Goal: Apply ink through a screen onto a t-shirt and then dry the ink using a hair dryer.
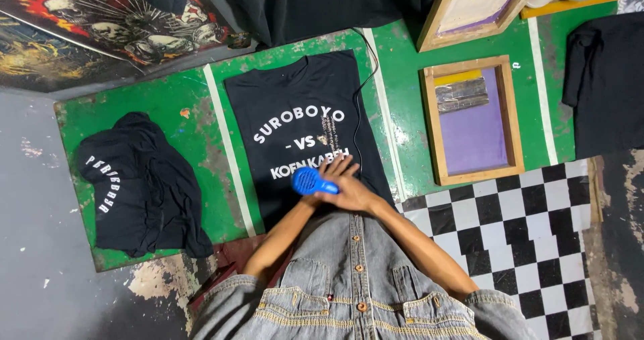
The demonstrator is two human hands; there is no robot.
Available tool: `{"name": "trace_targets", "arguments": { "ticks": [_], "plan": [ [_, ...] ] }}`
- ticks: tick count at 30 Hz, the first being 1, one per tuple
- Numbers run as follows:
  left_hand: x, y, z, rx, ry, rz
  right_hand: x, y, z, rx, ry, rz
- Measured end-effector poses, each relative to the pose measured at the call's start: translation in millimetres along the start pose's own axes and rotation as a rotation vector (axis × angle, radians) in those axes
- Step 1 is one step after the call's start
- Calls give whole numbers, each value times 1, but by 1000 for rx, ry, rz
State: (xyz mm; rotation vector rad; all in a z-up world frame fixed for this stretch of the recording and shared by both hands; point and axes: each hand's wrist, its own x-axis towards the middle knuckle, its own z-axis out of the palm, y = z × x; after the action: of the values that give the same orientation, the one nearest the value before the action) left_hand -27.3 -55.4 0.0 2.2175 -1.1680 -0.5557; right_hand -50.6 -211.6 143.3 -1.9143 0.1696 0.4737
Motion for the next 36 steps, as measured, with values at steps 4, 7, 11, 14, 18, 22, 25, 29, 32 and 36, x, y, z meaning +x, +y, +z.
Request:
{"name": "trace_targets", "arguments": {
  "ticks": [4,7,11,14,18,22,25,29,32,36],
  "plan": [
    [-19,-34,-14,262,113,-107,-3,-13,-28,32,72,59],
    [-33,-47,-47,365,-26,-330,0,-5,-58,122,317,173],
    [-42,-57,-65,287,-44,-476,-2,23,-87,211,615,276],
    [-35,-42,-59,314,-8,-412,1,16,-82,248,636,283],
    [-17,-16,-28,239,-145,-396,9,-5,-44,233,531,308],
    [-15,-4,18,407,55,-206,5,-29,-7,21,-9,8],
    [-10,11,11,451,138,-123,5,-30,1,-24,-207,-121],
    [-28,-6,4,468,174,-101,3,-29,2,-18,-272,-178],
    [-48,-27,-10,453,152,-133,-1,-25,-23,10,-41,39],
    [-63,-44,-52,292,-73,-385,-5,-10,-59,107,240,188]
  ]
}}
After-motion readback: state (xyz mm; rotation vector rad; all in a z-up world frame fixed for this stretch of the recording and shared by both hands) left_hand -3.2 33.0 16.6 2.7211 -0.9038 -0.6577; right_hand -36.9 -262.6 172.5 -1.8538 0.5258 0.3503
